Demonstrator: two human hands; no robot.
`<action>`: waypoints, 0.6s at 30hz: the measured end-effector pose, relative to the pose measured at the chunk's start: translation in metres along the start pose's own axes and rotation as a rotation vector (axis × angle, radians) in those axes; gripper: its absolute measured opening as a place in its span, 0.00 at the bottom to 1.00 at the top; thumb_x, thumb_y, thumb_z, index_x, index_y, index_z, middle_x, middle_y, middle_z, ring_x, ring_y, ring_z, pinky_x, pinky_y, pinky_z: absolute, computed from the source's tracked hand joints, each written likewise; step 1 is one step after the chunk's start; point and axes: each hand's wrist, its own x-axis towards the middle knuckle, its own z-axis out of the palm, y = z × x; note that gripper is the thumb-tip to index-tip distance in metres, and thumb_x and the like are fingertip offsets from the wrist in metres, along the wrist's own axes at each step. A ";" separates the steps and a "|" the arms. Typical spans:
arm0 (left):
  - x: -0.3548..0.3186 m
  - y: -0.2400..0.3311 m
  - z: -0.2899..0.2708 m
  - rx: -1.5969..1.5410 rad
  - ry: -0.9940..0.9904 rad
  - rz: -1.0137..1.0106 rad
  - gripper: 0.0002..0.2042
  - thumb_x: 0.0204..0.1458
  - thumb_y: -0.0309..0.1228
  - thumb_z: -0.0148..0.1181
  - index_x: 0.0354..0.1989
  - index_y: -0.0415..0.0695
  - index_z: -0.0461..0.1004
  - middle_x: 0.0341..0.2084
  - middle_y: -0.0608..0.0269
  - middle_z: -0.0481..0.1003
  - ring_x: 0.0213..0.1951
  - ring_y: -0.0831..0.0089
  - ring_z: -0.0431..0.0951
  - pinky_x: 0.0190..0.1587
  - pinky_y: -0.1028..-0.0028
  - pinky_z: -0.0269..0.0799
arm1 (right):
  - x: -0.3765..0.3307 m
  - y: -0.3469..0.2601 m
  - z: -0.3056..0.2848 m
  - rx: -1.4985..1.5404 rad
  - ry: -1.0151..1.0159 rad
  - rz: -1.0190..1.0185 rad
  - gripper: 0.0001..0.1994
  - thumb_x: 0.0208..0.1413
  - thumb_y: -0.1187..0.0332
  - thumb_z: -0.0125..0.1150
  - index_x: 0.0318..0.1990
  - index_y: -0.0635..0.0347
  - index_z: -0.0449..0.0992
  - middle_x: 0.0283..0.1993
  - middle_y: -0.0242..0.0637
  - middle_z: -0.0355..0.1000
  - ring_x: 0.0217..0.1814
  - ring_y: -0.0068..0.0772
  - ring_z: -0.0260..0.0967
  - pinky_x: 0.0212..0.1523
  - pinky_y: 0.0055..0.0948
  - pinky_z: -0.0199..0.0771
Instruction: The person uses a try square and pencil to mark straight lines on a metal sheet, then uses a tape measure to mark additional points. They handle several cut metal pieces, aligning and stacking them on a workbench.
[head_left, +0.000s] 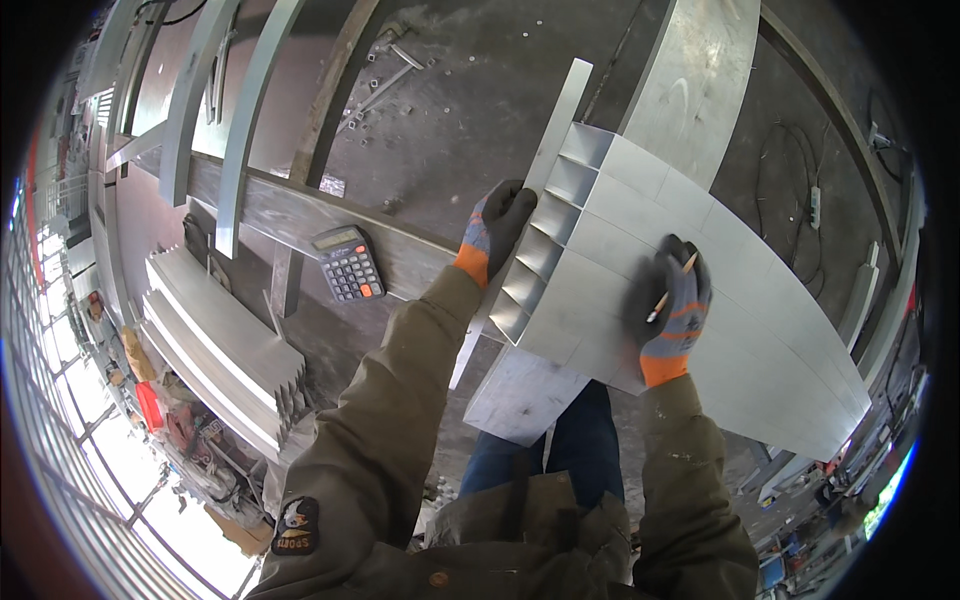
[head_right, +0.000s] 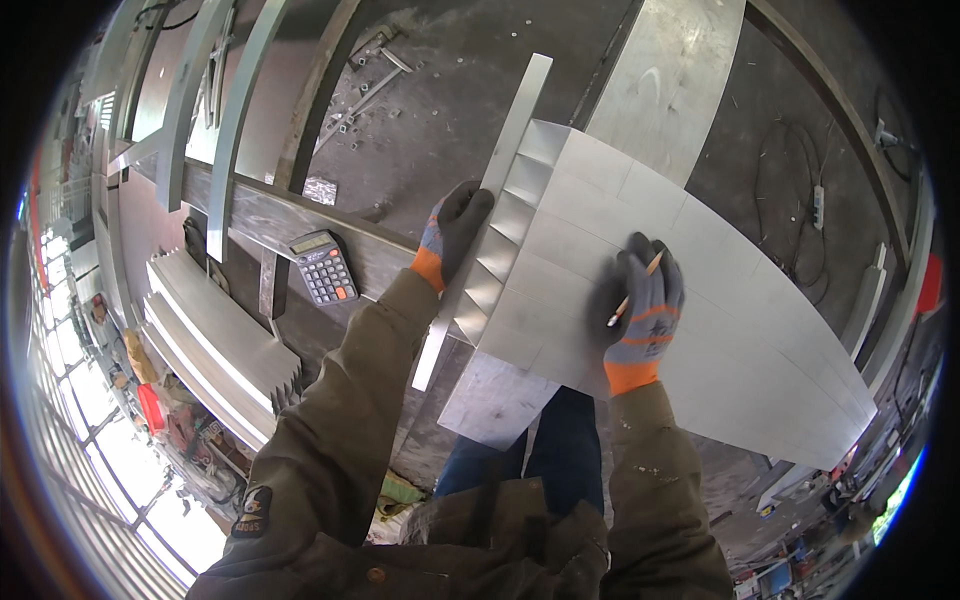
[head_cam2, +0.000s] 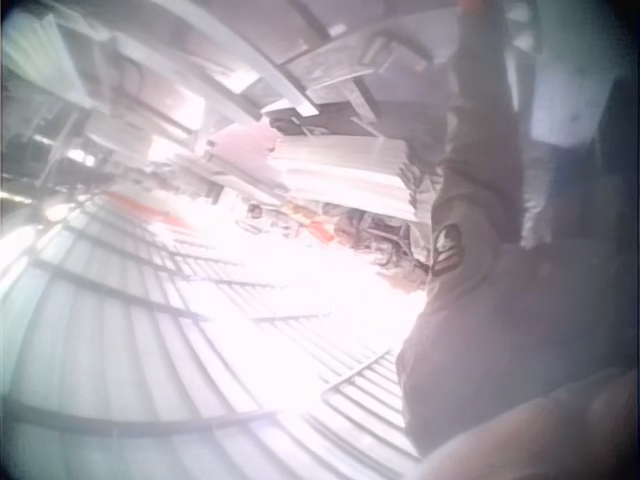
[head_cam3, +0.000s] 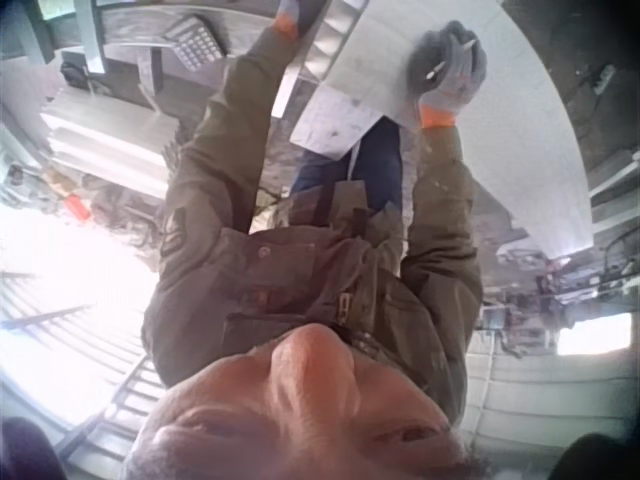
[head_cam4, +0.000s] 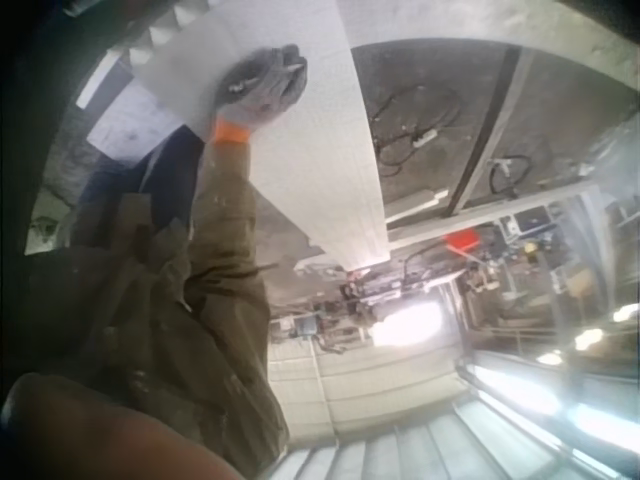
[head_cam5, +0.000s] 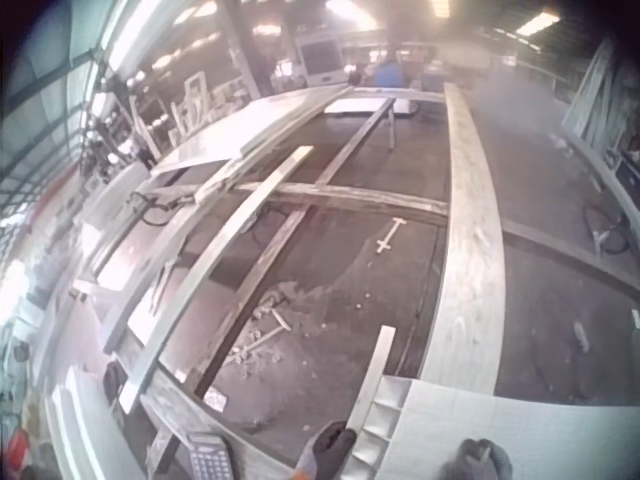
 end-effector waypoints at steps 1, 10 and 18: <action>0.001 -0.001 0.000 -0.018 -0.011 -0.003 0.16 0.63 0.40 0.57 0.45 0.37 0.78 0.32 0.66 0.76 0.37 0.79 0.71 0.43 0.73 0.70 | 0.008 0.002 -0.003 0.034 0.079 -0.040 0.22 0.61 0.75 0.47 0.62 0.58 0.72 0.68 0.44 0.68 0.67 0.46 0.65 0.68 0.42 0.66; -0.002 -0.001 0.001 -0.043 0.007 -0.028 0.15 0.63 0.40 0.57 0.44 0.38 0.77 0.28 0.69 0.72 0.33 0.80 0.67 0.38 0.73 0.67 | 0.058 0.019 0.029 0.047 0.127 0.205 0.23 0.65 0.75 0.46 0.67 0.54 0.70 0.68 0.38 0.66 0.48 0.31 0.59 0.54 0.28 0.65; -0.001 0.009 -0.001 -0.083 -0.038 -0.040 0.14 0.64 0.38 0.57 0.46 0.38 0.76 0.31 0.68 0.74 0.36 0.80 0.70 0.41 0.74 0.69 | 0.059 0.018 0.021 0.157 0.071 0.271 0.29 0.51 0.80 0.55 0.64 0.55 0.70 0.72 0.43 0.65 0.73 0.59 0.55 0.75 0.49 0.54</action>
